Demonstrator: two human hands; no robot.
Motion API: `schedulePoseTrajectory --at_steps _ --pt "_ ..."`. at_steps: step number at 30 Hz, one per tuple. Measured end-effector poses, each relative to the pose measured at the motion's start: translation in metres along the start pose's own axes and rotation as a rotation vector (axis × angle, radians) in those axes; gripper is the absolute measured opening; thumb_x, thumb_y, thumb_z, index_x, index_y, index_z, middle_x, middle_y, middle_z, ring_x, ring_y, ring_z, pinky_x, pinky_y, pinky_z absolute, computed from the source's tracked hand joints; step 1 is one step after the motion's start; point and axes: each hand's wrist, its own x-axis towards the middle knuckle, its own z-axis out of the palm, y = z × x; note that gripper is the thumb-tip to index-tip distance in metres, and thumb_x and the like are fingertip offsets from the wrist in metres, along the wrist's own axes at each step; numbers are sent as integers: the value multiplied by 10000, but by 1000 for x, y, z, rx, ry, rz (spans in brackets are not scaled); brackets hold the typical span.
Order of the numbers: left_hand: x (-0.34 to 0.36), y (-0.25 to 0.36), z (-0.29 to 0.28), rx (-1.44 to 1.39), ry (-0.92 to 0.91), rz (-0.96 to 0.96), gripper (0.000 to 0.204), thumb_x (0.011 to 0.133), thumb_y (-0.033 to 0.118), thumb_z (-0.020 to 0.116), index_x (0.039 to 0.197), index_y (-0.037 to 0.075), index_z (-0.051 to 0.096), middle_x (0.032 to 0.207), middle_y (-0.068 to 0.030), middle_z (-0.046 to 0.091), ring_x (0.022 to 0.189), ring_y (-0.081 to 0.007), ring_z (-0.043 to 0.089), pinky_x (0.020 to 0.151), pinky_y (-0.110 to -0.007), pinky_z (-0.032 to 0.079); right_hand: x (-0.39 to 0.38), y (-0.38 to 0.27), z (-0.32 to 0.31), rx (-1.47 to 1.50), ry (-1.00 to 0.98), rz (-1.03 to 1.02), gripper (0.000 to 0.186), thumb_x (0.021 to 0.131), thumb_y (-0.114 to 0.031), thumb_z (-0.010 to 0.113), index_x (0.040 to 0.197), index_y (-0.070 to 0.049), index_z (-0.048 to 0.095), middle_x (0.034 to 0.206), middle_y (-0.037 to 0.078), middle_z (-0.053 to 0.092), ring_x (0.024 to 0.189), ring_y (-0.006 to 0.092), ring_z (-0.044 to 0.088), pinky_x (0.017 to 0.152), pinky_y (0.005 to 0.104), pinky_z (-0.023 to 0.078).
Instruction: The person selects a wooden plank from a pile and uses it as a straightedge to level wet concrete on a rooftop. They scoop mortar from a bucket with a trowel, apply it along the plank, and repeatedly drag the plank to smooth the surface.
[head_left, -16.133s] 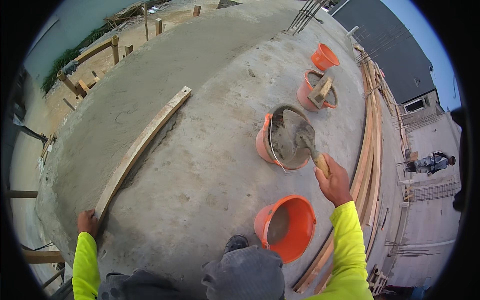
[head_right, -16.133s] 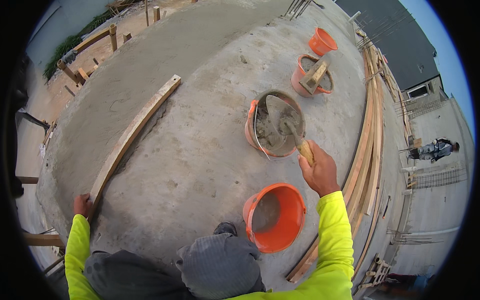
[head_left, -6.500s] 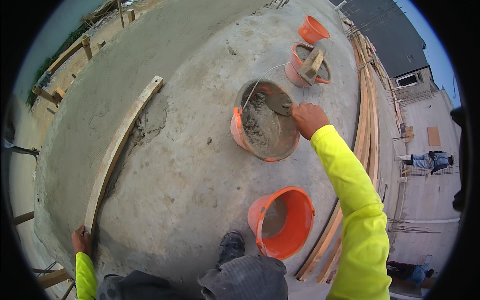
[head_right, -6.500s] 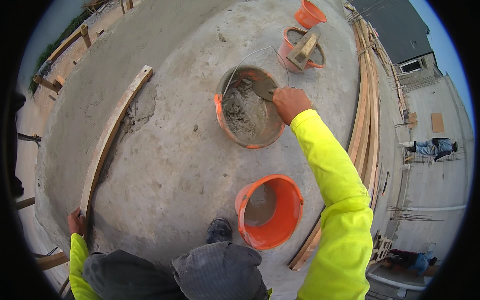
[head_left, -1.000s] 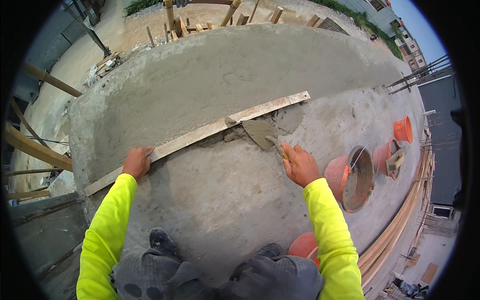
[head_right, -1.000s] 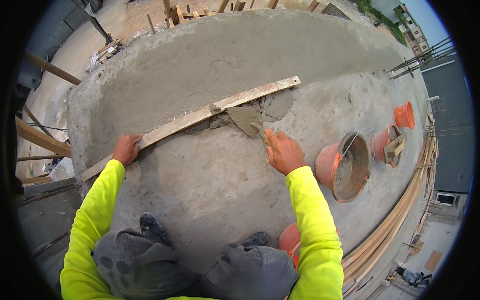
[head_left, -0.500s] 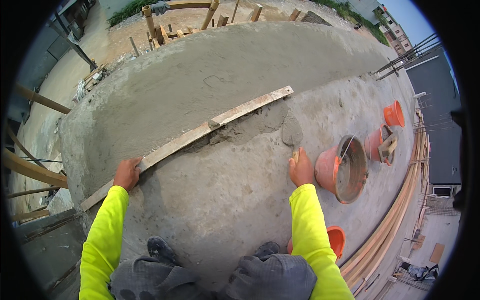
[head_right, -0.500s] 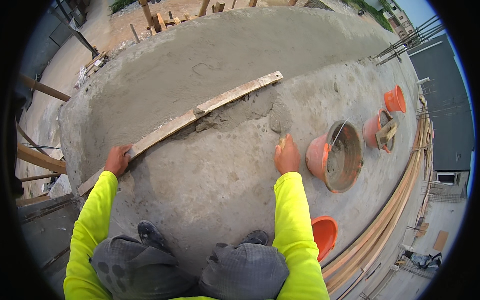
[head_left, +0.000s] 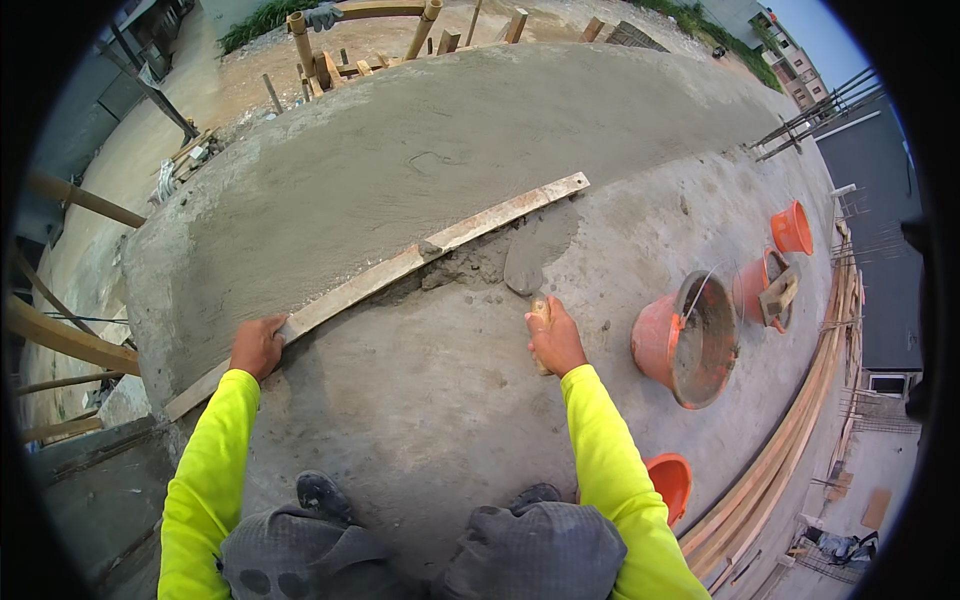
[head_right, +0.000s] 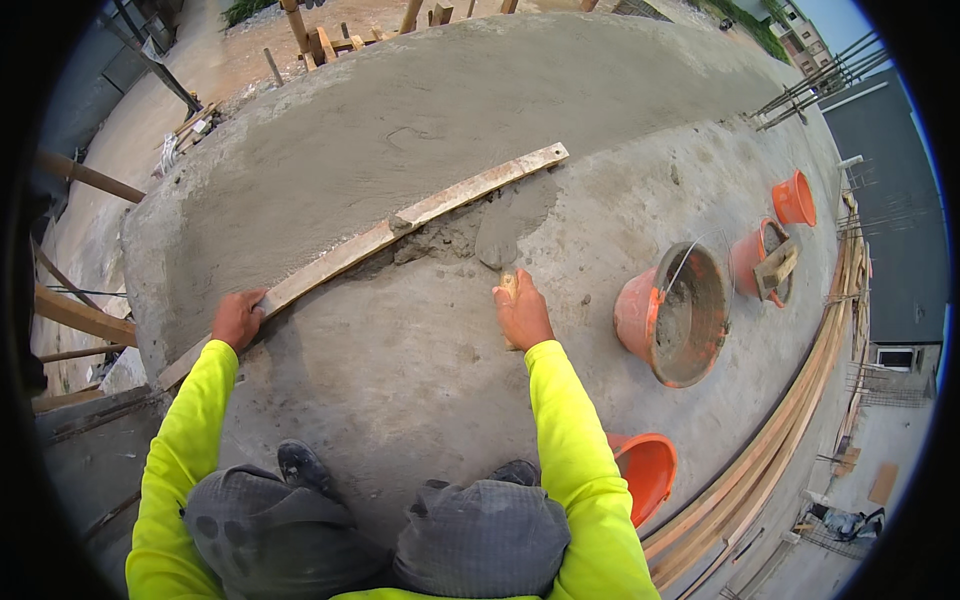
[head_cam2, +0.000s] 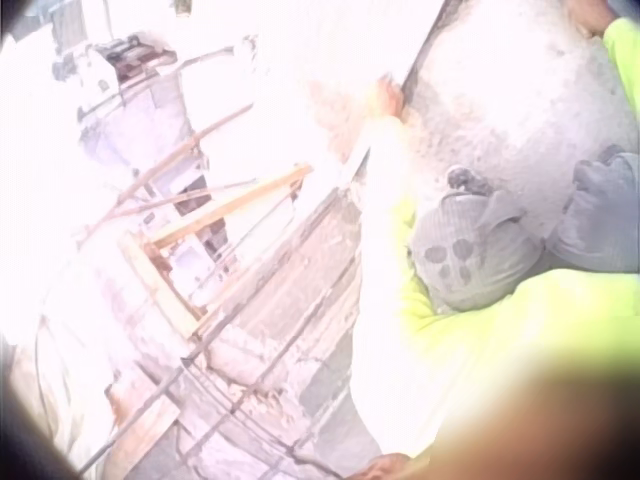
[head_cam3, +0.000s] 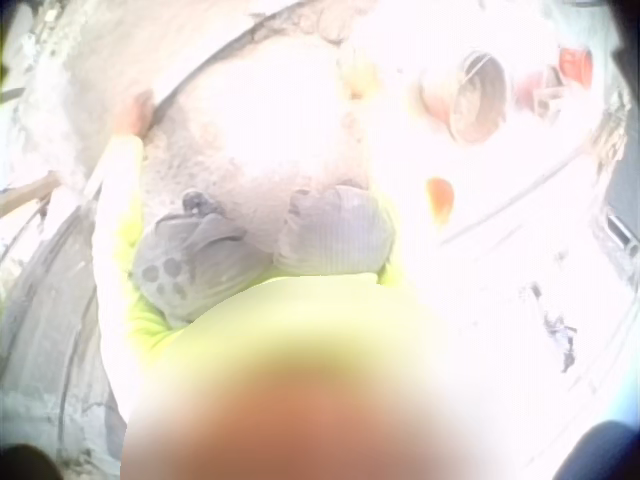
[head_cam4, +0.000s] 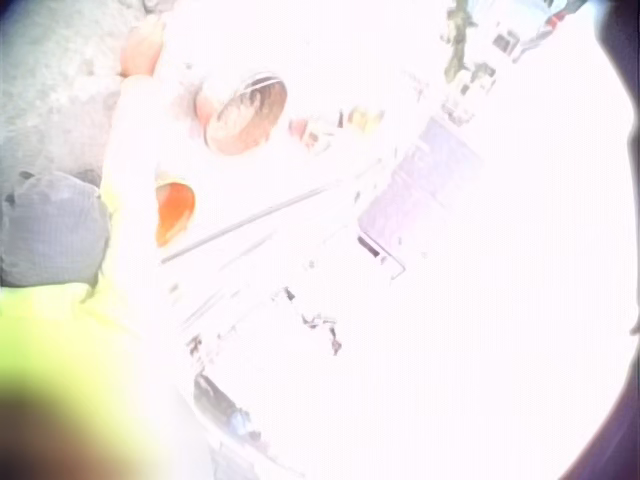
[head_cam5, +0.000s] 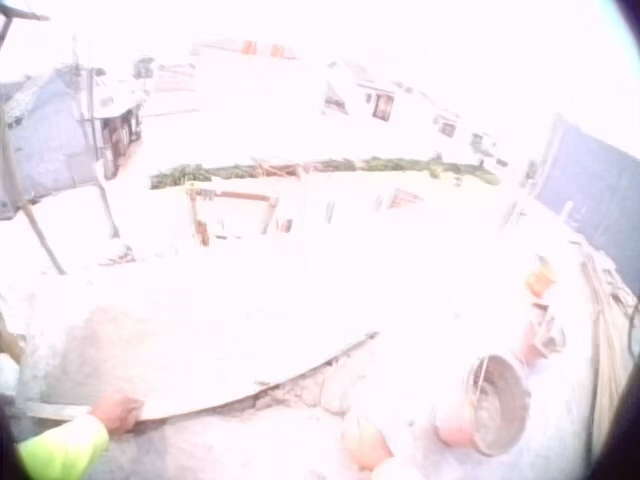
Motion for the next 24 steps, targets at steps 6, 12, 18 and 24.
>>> schedulePoseTrajectory --at_steps 6,12,18,24 --pt "-1 1 0 -32 -1 -16 429 799 27 634 1223 -19 689 1232 -252 665 1128 -421 649 1024 -408 494 -23 -56 -5 -436 56 -386 553 891 -125 671 1413 -49 503 1119 244 640 1001 432 658 861 497 532" --pt "-3 2 -3 -30 -24 -50 434 823 37 640 1253 -3 683 1250 -225 677 1168 -398 643 1058 -405 477 22 -102 -32 -776 -300 -525 524 869 -110 657 1380 -128 542 1033 175 621 910 414 651 764 495 545" --pt "2 -3 0 -92 -42 -26 417 846 17 620 1256 -38 672 1275 -251 662 1192 -383 643 1090 -377 450 -110 -72 -148 -606 108 -404 471 832 -84 656 1296 -89 573 968 177 615 870 401 648 754 489 521" --pt "7 -16 2 -18 -62 6 431 822 2 620 1246 -64 663 1232 -266 680 1159 -393 659 1070 -381 464 -172 -7 -285 -1118 284 250 462 822 -82 645 1280 -76 585 1043 207 656 915 404 686 777 493 563"
